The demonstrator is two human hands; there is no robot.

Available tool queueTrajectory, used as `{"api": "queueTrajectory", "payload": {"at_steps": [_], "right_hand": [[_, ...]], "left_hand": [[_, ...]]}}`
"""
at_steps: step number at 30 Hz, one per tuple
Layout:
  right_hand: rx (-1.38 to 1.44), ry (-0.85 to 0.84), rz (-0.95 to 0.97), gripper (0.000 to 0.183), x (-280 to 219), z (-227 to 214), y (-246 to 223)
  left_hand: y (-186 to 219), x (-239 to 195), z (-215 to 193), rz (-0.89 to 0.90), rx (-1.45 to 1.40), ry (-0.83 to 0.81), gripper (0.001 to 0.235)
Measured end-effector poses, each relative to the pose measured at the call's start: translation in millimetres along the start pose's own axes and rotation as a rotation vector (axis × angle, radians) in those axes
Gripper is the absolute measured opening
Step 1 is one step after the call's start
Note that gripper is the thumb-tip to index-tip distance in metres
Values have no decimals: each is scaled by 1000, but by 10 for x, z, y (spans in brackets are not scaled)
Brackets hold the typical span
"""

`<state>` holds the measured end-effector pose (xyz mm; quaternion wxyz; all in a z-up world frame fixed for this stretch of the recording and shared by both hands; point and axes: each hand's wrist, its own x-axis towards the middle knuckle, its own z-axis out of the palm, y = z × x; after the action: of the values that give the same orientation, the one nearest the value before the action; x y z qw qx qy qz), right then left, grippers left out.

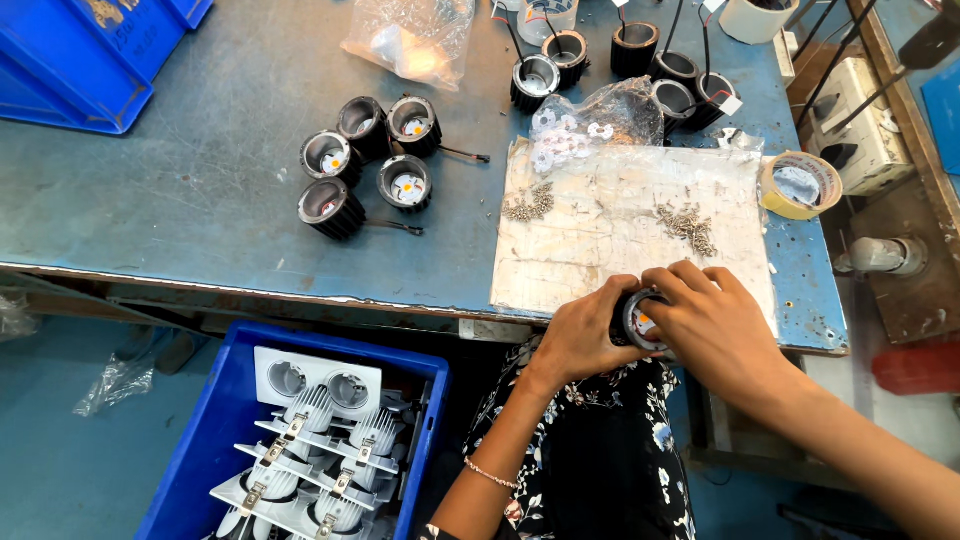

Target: The person assembles electronic lighting components by placing a circular lens into a housing, picking up small screws, and using an electric screwdriver to secure them in place.

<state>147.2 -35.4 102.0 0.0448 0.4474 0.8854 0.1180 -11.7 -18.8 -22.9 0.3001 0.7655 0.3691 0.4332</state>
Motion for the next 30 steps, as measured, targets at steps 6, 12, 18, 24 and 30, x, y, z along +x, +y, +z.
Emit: {"api": "queueTrajectory", "payload": {"at_steps": [6,12,18,24,30], "right_hand": [[12,-55,28,42,-23,66,5],[53,88,79,44,-91,111,-83],[280,314,201,19,-154,167,-81],[851,585,542,17,-314,561,194],[1148,552,752,17,-208,1257,258]], "left_hand": [[-26,-5,16,16,-9,1,84],[6,-12,4,-10,-8,1,84],[9,-13,-9,-42,-30,-21,80],[118,-58,13,83,-68,86,81],[342,-117,-67,91,165,53,49]]}}
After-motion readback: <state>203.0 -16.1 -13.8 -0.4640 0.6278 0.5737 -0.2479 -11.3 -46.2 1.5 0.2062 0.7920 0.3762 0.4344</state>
